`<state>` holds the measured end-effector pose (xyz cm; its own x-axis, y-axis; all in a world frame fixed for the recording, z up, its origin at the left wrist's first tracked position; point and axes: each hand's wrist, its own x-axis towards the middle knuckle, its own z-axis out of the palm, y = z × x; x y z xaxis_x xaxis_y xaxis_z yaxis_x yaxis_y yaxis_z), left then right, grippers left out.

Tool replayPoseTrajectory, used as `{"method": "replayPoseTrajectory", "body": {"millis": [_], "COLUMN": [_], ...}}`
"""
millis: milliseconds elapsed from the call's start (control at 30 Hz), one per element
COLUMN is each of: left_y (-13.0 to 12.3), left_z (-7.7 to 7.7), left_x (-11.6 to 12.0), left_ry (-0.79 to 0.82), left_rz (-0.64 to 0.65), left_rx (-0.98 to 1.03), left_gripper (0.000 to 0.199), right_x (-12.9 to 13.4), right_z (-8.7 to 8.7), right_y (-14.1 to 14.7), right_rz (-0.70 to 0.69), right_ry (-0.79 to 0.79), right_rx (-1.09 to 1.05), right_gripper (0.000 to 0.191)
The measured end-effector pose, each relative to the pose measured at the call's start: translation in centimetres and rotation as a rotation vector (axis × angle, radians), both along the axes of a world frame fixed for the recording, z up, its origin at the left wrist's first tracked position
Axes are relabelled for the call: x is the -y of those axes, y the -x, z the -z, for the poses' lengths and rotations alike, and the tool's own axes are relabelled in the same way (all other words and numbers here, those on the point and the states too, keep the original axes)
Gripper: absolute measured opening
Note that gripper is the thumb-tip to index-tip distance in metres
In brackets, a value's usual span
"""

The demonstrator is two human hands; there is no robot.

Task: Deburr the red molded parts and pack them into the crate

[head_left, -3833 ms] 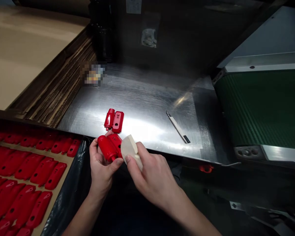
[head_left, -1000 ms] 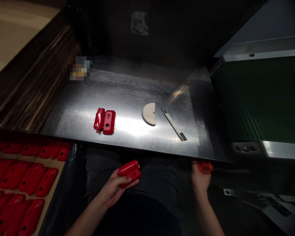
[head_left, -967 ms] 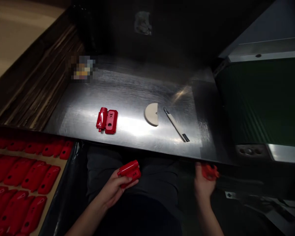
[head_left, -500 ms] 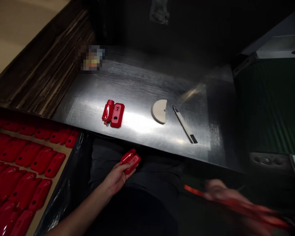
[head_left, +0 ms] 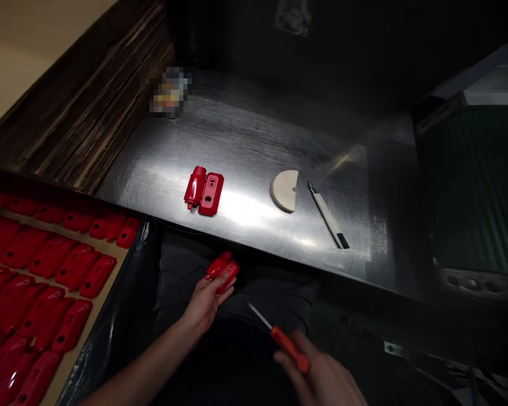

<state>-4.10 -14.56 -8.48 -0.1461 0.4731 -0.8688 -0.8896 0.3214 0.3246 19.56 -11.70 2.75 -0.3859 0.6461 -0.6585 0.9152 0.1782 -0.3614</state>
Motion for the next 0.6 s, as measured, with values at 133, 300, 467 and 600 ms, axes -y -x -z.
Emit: {"method": "replayPoseTrajectory", "body": {"millis": [133, 300, 467, 600], "left_y": [0.0, -0.2, 1.7, 4.1], "left_z": [-0.5, 0.3, 1.8, 2.5], "left_x": [0.0, 0.7, 1.9, 2.2], "left_ry": [-0.064, -0.282, -0.377, -0.717], "left_rz": [0.109, 0.440, 0.677, 0.994], "left_rx": [-0.049, -0.406, -0.809, -1.341], "left_gripper": [0.045, 0.052, 0.043, 0.077], "right_x": [-1.5, -2.9, -4.9, -6.4], "right_z": [-1.4, -3.2, -5.1, -5.8], "right_y": [-0.4, -1.8, -2.9, -3.4], "right_rz": [0.143, 0.249, 0.191, 0.146], "right_ry": [0.109, 0.110, 0.151, 0.082], "right_rx": [-0.068, -0.053, 0.001, 0.013], "right_gripper": [0.033, 0.043, 0.046, 0.046]}}
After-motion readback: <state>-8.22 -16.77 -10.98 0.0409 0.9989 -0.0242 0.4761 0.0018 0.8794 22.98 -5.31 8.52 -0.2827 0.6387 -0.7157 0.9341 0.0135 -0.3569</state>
